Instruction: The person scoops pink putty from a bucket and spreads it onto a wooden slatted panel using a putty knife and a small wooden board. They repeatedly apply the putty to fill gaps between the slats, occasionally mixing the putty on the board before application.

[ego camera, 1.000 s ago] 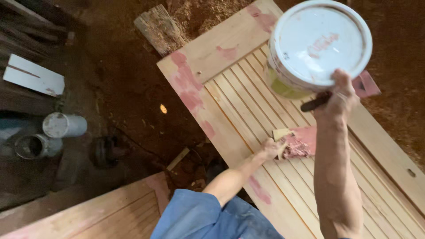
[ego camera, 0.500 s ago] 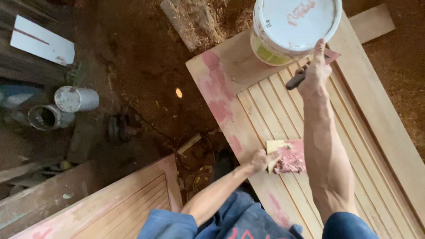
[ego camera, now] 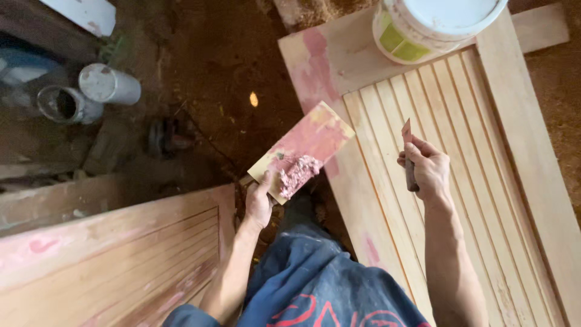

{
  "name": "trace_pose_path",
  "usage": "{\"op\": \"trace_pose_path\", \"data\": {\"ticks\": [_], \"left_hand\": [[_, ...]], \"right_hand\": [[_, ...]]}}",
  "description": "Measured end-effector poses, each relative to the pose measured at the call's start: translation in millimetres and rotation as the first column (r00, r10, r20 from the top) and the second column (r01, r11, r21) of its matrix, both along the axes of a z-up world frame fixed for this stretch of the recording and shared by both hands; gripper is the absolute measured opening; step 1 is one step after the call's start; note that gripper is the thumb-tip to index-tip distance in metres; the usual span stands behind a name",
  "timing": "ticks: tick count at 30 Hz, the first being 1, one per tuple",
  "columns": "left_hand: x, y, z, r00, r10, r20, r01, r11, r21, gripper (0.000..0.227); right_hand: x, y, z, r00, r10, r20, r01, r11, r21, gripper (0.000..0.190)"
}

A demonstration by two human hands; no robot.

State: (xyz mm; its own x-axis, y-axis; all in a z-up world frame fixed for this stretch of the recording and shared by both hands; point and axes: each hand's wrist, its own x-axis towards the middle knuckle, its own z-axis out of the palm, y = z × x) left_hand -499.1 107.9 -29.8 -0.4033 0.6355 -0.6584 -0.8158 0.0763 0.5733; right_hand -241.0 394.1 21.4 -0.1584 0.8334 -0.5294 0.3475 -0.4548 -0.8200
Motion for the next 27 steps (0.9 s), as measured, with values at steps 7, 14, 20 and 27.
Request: {"op": "trace_pose_path", "data": {"ticks": [7,14,20,27], "left_hand": [[44,-63,-2,0.882,0.469,0.046,-0.467,0.883,-0.047,0.059],[55,-61,45,0.893,0.448,0.040,-0.448,0.894,0.014,0.059],[41,-19,83,0.980,0.198,0.039,-0.201,0.950,0.239,0.060],[111,86,41,0.911,-0.390,-0.133,0.408,0.896,0.173,0.062]], "right_hand": [[-38,-149,17,0.980,0.192,-0.044,-0.184,0.972,0.145,0.028],[-89,-245,29,0.843,0.504,0.187,-0.417,0.394,0.819,0.033],[-24,-239,0,0.909,0.331,0.254,-0.386,0.435,0.813,0.021],[112,-238,-9,0.921,-0.377,0.094,0.199,0.665,0.720,0.018]]}}
